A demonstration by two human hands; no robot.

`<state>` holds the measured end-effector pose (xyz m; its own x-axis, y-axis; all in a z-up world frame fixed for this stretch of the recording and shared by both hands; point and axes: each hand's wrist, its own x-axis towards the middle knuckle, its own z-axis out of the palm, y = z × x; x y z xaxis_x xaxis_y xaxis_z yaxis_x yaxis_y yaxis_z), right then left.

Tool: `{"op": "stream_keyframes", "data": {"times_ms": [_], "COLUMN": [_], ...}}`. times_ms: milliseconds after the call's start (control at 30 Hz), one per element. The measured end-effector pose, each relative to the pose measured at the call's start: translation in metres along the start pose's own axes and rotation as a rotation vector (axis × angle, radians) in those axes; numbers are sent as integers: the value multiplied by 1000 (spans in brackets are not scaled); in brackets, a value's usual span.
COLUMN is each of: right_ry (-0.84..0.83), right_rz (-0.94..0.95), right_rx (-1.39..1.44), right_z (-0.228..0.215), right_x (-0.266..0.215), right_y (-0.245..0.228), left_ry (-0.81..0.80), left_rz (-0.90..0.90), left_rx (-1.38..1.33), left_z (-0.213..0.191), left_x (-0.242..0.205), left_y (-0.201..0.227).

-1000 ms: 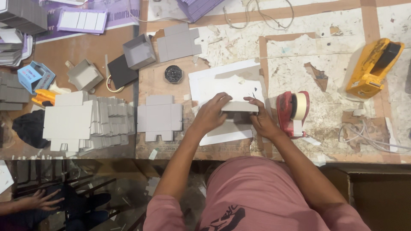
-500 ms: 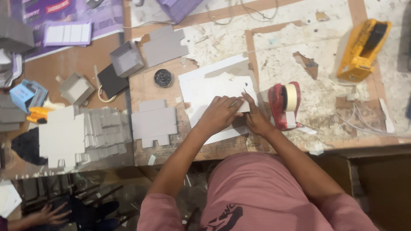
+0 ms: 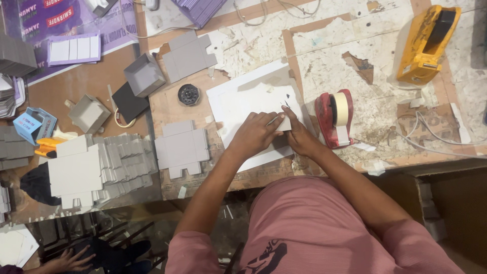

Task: The person folds flat cardboard pieces into small boxes and secures the edges with adhesive tape from a dispenser. They repeatedly pick up a piece, fold it, apply tape, and place the finished box aside.

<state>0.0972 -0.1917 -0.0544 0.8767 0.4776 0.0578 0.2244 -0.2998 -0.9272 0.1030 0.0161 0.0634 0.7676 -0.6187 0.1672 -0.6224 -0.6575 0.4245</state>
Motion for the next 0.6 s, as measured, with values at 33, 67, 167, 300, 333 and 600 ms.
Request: {"op": "stream_keyframes", "data": {"times_ms": [33,67,167,300,333,600], "right_ry": [3,-5,-24,-34,-35,-41], "right_rz": [-7,-2,13,34,37,33], "right_rx": [-1,4,18,19,16,-17], "right_z": [-1,-1,-2,-3,-3,-2], "right_x": [0,1,1,1,1,0], "right_y": [-1,-2,-5,-6,-6,1], "left_ry": [3,6,9,-24,-15,8], "left_rz": [9,16,27,1,5,12], "left_rx": [-4,-7,-17,-22,-24,-7], "left_z": [-1,-1,-4,-4,-3,2], "left_x": [1,1,2,2,2,0], "left_y": [0,-1,-2,-2,-2,1]}}
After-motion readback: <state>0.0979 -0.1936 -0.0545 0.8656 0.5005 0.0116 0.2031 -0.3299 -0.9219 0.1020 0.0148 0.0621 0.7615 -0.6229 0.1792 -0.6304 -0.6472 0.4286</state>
